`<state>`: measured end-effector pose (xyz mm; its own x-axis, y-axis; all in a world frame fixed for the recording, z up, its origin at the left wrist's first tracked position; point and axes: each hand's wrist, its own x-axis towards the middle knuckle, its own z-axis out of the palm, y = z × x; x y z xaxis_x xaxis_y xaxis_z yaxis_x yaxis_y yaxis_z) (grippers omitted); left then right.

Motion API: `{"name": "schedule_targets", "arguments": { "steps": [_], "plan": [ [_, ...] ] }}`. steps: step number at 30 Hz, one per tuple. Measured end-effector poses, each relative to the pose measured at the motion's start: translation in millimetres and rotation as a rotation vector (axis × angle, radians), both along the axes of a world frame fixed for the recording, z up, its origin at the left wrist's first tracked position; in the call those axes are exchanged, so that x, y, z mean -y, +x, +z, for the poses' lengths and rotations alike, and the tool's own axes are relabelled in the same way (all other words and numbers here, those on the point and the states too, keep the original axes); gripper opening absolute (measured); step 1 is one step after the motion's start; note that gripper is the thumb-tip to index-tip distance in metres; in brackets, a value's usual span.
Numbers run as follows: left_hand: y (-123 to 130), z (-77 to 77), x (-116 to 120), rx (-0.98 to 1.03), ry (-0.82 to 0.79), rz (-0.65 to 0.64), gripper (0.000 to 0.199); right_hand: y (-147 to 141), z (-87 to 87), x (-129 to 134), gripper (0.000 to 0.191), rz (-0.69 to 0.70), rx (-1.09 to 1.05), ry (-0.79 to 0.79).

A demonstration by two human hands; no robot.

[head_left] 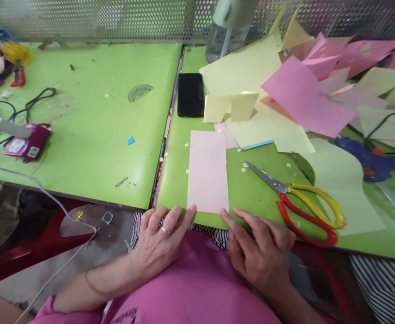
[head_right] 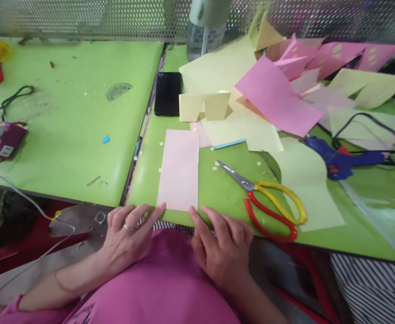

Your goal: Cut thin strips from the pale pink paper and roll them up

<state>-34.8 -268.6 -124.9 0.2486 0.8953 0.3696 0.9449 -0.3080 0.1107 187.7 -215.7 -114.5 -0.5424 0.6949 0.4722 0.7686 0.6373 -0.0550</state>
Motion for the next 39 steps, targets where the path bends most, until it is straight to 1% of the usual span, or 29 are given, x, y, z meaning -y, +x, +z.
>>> {"name": "schedule_targets", "arguments": {
  "steps": [4,7,10,12,14,15,17,20,23,26,29,32,34,37,39],
  "plan": [
    [-10.5,0.9,6.0,-0.012,-0.009,0.033,0.058,5.2,-6.4,-2.0,0.037,0.002,-0.038,0.002],
    [-11.5,1.0,6.3,0.007,0.007,0.030,0.055,7.7,-9.7,-3.7,0.039,-0.013,-0.037,0.024],
    [-3.2,2.4,-2.2,0.094,0.060,0.021,0.048,8.4,-10.3,-4.0,0.036,-0.008,-0.025,0.027],
    [6.0,3.8,-10.8,0.129,0.128,-0.030,0.046,7.4,-10.2,-3.1,0.033,-0.024,-0.036,0.036],
    [14.6,4.4,-18.5,0.105,0.145,-0.100,0.046,6.1,-10.2,-1.9,0.031,-0.044,-0.047,0.050],
    [17.7,4.2,-21.3,0.083,0.135,-0.111,0.044,5.6,-10.2,-1.5,0.031,-0.048,-0.049,0.058],
    [20.2,3.1,-23.6,0.047,0.112,-0.099,0.042,5.5,-10.4,-1.5,0.030,-0.051,-0.046,0.070],
    [15.8,1.5,-20.8,0.028,0.116,-0.067,0.039,6.9,-10.6,-3.1,0.030,-0.047,-0.050,0.083],
    [8.7,1.2,-16.7,0.024,0.116,-0.067,0.037,8.6,-11.2,-5.1,0.029,-0.011,-0.073,0.086],
    [5.0,0.1,-15.7,0.055,0.134,-0.089,0.038,9.5,-12.2,-5.5,0.026,0.054,-0.111,0.079],
    [5.3,-2.2,-16.9,0.096,0.149,-0.107,0.041,9.6,-12.4,-4.5,0.024,0.103,-0.138,0.087],
    [7.7,-3.6,-19.0,0.109,0.206,-0.143,0.043,8.8,-10.2,-2.9,0.022,0.142,-0.157,0.089],
    [9.0,-2.5,-20.9,0.111,0.240,-0.180,0.039,8.0,-7.5,-1.9,0.021,0.162,-0.160,0.091],
    [8.2,2.2,-24.0,0.129,0.259,-0.235,0.029,6.9,-3.6,-1.4,0.022,0.168,-0.154,0.096],
    [6.0,5.6,-25.3,0.150,0.269,-0.246,0.025,6.5,-2.7,-1.7,0.021,0.161,-0.146,0.101]
  ]
}}
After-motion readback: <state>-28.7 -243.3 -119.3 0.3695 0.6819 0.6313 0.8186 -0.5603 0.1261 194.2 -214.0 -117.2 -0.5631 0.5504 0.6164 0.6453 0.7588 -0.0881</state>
